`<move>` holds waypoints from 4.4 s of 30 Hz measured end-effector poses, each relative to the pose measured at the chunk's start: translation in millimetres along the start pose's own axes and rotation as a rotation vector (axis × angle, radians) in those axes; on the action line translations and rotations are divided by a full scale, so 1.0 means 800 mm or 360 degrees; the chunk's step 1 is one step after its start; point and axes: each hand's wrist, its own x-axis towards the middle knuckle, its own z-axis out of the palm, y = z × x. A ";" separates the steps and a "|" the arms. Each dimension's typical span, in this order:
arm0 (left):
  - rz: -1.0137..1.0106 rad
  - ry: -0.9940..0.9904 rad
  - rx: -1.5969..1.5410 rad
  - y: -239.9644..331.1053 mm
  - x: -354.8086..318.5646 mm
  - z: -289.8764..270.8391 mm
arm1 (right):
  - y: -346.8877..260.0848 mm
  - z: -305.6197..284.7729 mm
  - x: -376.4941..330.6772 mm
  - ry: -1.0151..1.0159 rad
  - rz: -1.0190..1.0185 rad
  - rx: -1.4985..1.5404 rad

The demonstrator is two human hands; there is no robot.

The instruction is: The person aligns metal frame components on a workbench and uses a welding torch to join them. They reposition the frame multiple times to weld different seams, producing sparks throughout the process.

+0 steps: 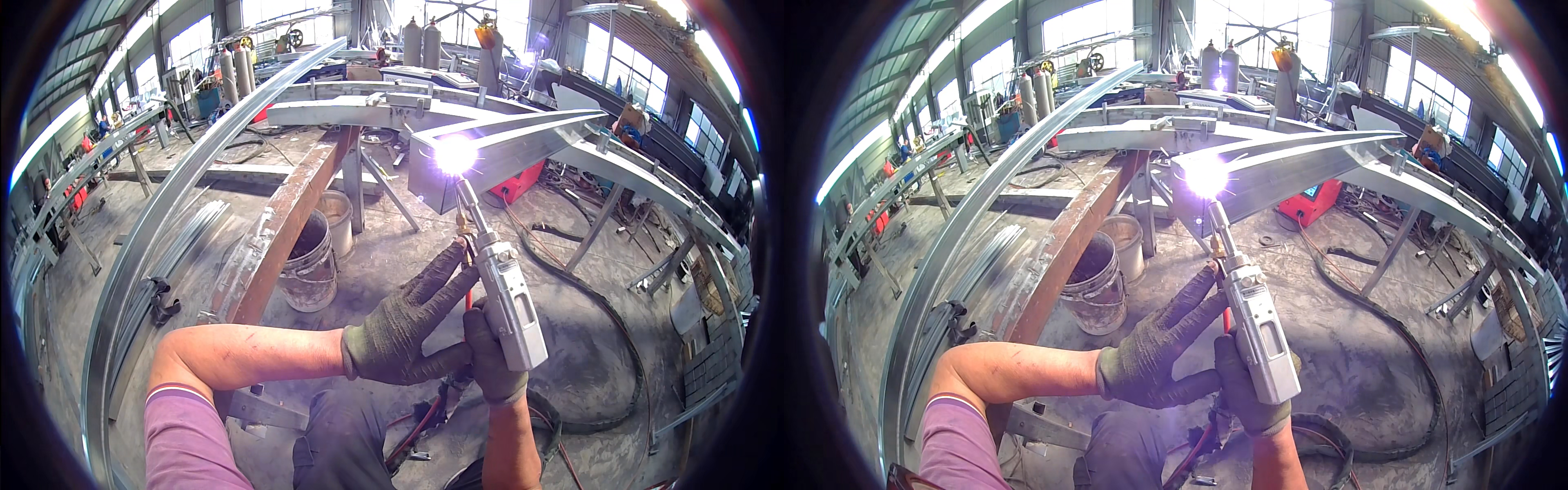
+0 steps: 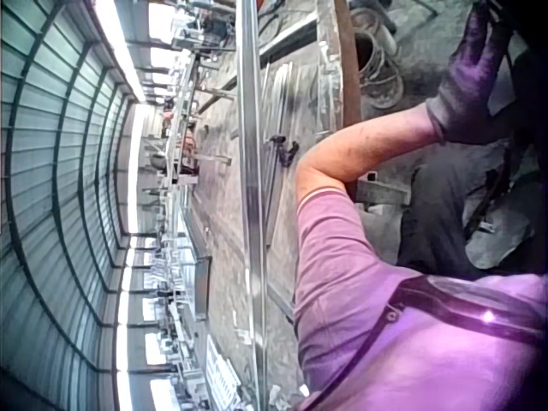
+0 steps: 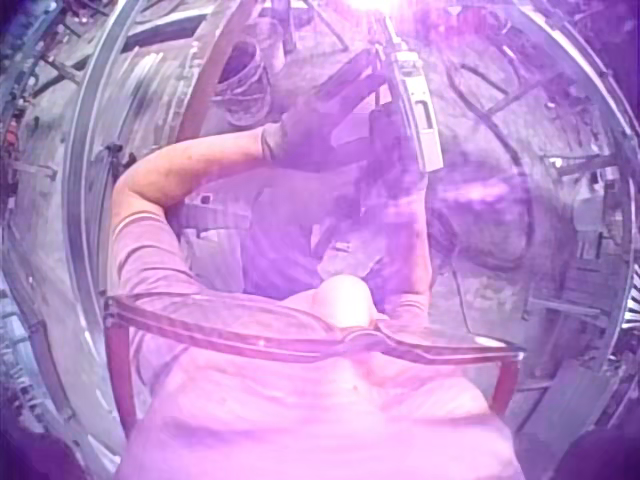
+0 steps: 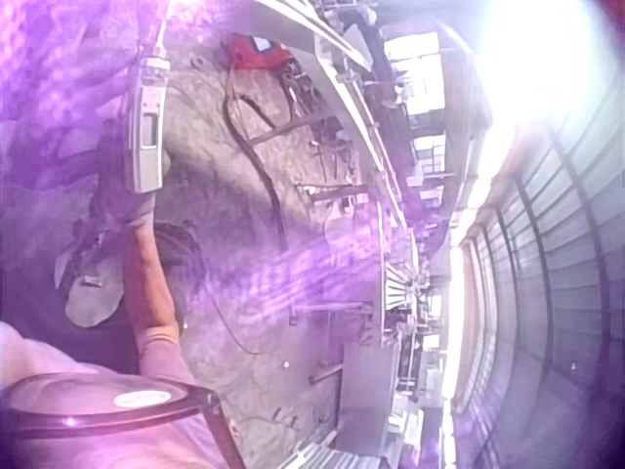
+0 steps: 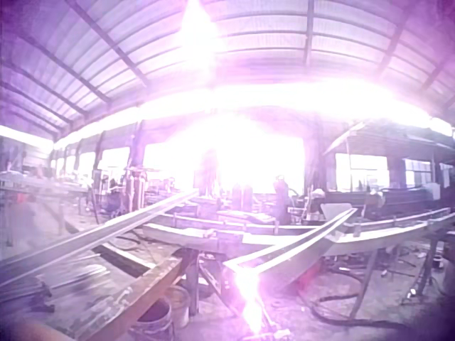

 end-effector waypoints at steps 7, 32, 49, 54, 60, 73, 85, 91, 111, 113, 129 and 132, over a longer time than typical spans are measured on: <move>0.0005 0.0000 0.0007 -0.001 -0.001 -0.001 | -0.008 0.005 -0.001 -0.0073 0.0049 0.0229; -0.0004 0.0038 -0.0021 0.003 -0.001 0.003 | 0.015 -0.004 -0.001 0.0073 -0.0107 -0.0177; 0.0001 0.0009 -0.0025 0.000 -0.007 0.006 | 0.000 0.000 -0.006 0.0047 0.0033 -0.0091; -0.0003 0.0023 -0.0017 0.002 -0.004 0.007 | 0.019 -0.011 -0.004 0.0044 -0.0090 -0.0192; 0.0007 0.0047 -0.0016 0.004 -0.004 0.006 | 0.006 -0.006 -0.007 0.0017 0.0135 -0.0035; -0.0035 0.0038 -0.0039 0.005 -0.009 0.011 | 0.017 -0.014 -0.010 -0.0004 0.0099 -0.0118; -0.0043 0.0048 -0.0055 0.001 -0.011 0.015 | 0.017 -0.011 -0.007 0.0072 -0.0067 -0.0269; -0.0061 0.0030 -0.0025 0.004 -0.011 0.013 | 0.025 -0.013 -0.005 0.0058 -0.0109 -0.0314; -0.0097 0.0055 -0.0045 0.006 -0.015 0.018 | 0.033 -0.014 -0.004 0.0066 -0.0197 -0.0325; -0.0111 0.0042 -0.0045 0.006 -0.016 0.016 | 0.031 -0.015 -0.003 0.0040 -0.0184 -0.0389; -0.0111 0.0024 -0.0041 0.006 -0.018 0.019 | 0.040 -0.020 -0.004 0.0026 -0.0147 -0.0370; -0.0125 0.0018 -0.0040 0.006 -0.018 0.019 | 0.042 -0.021 -0.004 0.0027 -0.0108 -0.0314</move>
